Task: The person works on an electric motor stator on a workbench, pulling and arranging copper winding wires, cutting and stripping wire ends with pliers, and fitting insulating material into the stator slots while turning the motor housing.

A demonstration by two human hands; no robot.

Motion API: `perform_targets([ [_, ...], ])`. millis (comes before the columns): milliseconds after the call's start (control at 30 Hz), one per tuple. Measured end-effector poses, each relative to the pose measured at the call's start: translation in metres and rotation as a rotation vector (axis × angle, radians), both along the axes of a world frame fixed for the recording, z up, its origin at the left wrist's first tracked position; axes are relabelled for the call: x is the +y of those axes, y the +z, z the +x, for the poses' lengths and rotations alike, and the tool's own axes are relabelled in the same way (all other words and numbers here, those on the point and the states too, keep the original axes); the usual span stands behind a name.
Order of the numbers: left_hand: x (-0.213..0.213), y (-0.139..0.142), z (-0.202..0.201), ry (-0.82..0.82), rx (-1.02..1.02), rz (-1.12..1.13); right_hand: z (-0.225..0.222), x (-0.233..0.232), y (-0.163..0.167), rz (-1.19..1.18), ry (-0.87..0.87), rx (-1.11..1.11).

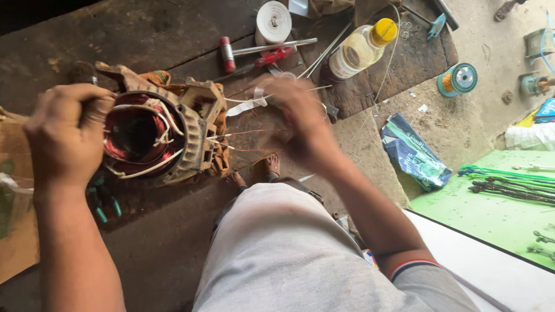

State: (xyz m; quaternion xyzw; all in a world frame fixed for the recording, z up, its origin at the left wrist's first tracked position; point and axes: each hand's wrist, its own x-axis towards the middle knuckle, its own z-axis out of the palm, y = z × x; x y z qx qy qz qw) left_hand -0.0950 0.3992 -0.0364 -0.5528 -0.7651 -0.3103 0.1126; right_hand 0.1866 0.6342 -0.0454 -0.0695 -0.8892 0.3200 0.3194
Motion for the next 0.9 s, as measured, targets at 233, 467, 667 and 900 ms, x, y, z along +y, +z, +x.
perform_targets([
  [233,0.019,-0.001,0.008,0.295,-0.392,0.069,0.014,0.128,-0.133,0.552,-0.297,-0.661],
  [467,0.007,-0.017,0.038,0.287,-0.462,0.133,-0.014,0.165,-0.159,0.948,-0.126,-0.874],
  [667,-0.060,-0.090,0.116,0.522,-0.247,0.061,-0.015,0.181,-0.158,0.942,-0.089,-0.959],
  [900,-0.048,-0.114,0.195,0.430,-0.239,0.204,-0.017,0.166,-0.111,0.518,-0.022,-0.163],
])
